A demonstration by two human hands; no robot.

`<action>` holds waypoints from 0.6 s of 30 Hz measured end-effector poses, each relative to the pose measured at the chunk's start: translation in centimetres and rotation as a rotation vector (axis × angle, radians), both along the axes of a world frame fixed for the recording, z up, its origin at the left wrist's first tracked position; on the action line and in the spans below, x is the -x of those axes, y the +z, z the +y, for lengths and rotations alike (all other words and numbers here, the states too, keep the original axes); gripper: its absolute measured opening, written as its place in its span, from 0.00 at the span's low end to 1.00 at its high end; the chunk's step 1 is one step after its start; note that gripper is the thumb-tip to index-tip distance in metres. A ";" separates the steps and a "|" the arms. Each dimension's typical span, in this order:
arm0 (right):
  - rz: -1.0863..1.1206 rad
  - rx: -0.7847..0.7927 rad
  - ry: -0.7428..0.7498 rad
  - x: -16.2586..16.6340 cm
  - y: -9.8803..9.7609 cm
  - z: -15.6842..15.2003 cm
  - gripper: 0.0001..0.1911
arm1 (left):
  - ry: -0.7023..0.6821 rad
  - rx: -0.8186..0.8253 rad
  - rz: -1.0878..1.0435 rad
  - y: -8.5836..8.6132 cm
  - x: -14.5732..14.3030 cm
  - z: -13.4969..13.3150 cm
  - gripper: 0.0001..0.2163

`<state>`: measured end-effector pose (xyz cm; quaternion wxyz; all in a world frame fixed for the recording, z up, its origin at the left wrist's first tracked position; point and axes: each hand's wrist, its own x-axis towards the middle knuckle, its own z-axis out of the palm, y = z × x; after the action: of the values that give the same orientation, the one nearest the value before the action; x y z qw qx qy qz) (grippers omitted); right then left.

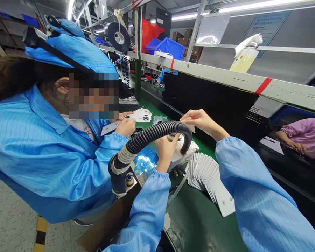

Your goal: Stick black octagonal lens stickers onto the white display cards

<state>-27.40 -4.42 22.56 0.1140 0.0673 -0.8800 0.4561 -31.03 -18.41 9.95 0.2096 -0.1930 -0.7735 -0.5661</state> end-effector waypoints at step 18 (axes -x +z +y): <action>0.081 0.782 -0.183 -19.8 -2.8 -2.3 0.11 | -0.396 -0.163 -0.013 2.8 -13.1 -9.1 0.07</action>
<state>-7.57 -6.75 19.74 0.2058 -0.0417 -0.6372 0.7415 -17.89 -27.52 12.70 0.1040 -0.3199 -0.6734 -0.6584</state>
